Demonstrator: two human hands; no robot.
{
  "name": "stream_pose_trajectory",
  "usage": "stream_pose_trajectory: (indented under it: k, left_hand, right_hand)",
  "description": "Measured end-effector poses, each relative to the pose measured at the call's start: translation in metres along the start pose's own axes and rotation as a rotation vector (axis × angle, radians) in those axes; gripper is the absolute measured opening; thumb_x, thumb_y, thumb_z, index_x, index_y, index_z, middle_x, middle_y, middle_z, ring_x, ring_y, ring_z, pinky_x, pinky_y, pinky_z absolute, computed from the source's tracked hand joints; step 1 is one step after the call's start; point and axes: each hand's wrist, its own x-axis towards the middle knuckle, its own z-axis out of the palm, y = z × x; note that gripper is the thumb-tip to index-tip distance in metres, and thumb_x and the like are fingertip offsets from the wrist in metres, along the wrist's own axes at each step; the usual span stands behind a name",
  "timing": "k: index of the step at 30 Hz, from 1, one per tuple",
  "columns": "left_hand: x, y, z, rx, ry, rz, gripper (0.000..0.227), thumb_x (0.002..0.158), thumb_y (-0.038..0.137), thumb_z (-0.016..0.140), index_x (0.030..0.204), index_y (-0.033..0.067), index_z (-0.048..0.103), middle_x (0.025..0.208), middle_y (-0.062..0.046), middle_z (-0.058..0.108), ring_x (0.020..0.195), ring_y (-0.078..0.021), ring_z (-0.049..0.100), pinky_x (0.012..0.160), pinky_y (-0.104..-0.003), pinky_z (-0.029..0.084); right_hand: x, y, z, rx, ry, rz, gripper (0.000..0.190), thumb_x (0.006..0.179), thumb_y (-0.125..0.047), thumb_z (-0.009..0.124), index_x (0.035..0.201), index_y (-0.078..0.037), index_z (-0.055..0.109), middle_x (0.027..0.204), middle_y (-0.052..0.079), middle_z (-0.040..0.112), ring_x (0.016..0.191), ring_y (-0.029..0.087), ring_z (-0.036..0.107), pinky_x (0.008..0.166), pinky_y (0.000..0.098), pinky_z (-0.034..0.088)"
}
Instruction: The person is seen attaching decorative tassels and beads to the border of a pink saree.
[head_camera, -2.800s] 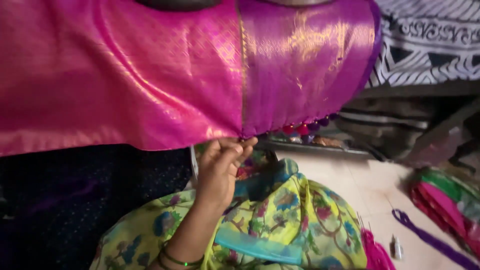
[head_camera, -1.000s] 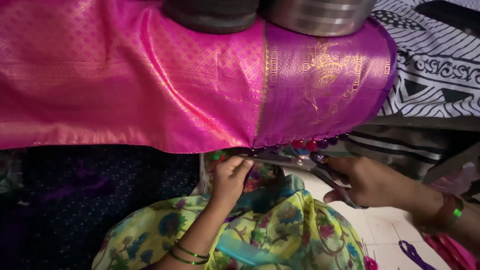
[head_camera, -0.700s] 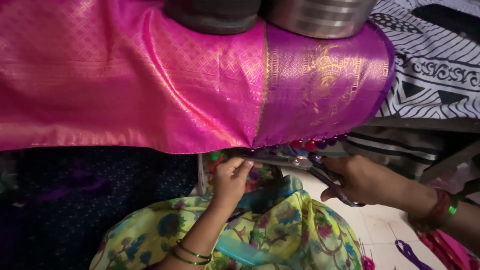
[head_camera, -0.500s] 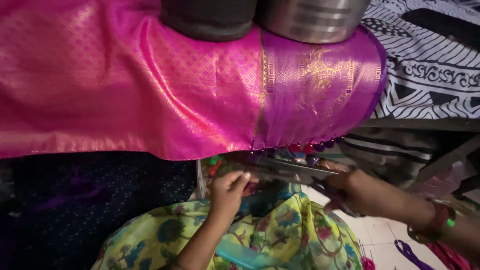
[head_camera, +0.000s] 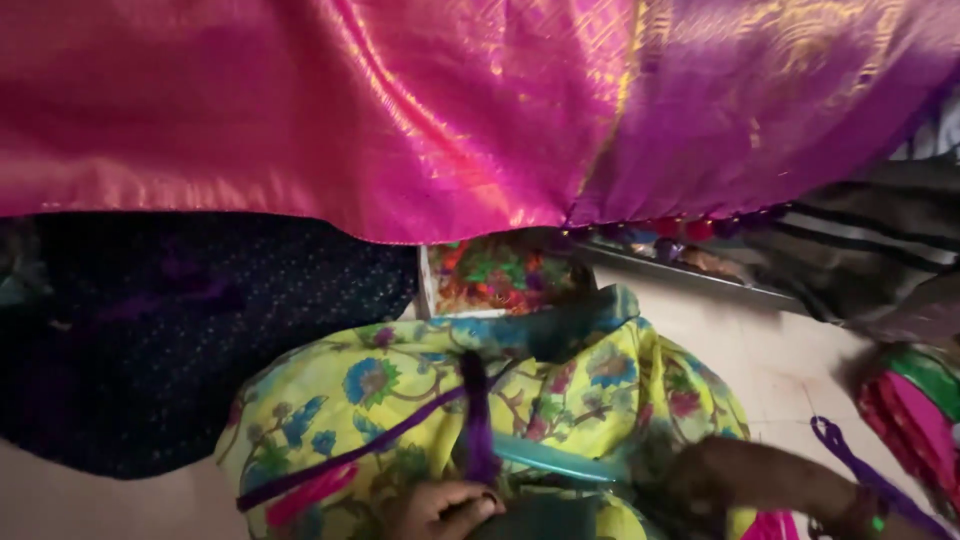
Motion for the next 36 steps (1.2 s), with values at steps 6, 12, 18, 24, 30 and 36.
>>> stream_pose_trajectory:
  k: [6,12,18,24,30,36]
  left_hand:
    - [-0.013,-0.008,-0.001,-0.016,0.125,-0.003,0.027,0.093,0.027,0.070,0.103,0.0054,0.081,0.097,-0.005,0.083,0.099,-0.0124,0.076,0.092,-0.029,0.056]
    - [-0.013,-0.017,-0.004,-0.084,0.117,0.008,0.027,0.093,0.027,0.071,0.103,0.0045,0.081,0.094,-0.004,0.080,0.096,-0.0115,0.074,0.091,-0.028,0.054]
    - [-0.024,0.051,-0.045,-0.132,0.202,0.068,0.027,0.096,0.025,0.065,0.099,0.0032,0.081,0.096,-0.005,0.081,0.095,-0.0127,0.074,0.090,-0.030,0.055]
    - [0.024,0.187,-0.071,-0.026,0.411,0.160,0.027,0.094,0.024,0.065,0.113,0.0088,0.077,0.115,-0.004,0.076,0.109,-0.0162,0.071,0.097,-0.033,0.053]
    - [0.064,0.201,-0.114,0.665,0.765,0.464,0.044,0.085,0.018,0.075,0.125,0.0027,0.065,0.116,-0.017,0.070,0.107,-0.0334,0.067,0.091,-0.043,0.053]
    - [-0.004,0.164,-0.145,0.857,0.867,0.672,0.010,0.084,0.014,0.079,0.091,0.0071,0.076,0.109,-0.006,0.074,0.113,-0.0311,0.067,0.099,-0.043,0.052]
  right_hand:
    - [0.110,-0.017,-0.047,-0.344,0.449,-0.038,0.027,0.091,-0.019,0.069,0.116,-0.013,0.077,0.095,0.012,0.078,0.076,0.026,0.075,0.070,0.0380,0.060]
    - [0.246,-0.075,-0.051,-0.032,0.388,-0.075,0.040,0.086,-0.008,0.067,0.125,-0.016,0.070,0.098,0.017,0.075,0.083,0.031,0.074,0.072,0.0420,0.059]
    - [0.272,-0.019,-0.053,-0.125,0.433,-0.407,0.032,0.079,-0.002,0.077,0.111,-0.007,0.072,0.098,0.016,0.077,0.090,0.027,0.075,0.080,0.0380,0.058]
    - [0.191,0.037,-0.087,0.065,1.082,-0.046,0.033,0.080,-0.001,0.073,0.112,-0.007,0.075,0.101,0.011,0.078,0.089,0.021,0.074,0.078,0.0356,0.059]
    - [0.050,0.050,-0.081,0.019,1.584,0.055,0.018,0.095,-0.003,0.070,0.113,-0.004,0.073,0.108,0.009,0.070,0.095,0.017,0.067,0.074,0.0309,0.055]
    - [-0.066,0.146,-0.059,-0.005,1.415,0.162,0.021,0.094,0.002,0.070,0.114,-0.004,0.071,0.105,0.010,0.070,0.092,0.019,0.068,0.072,0.0320,0.055]
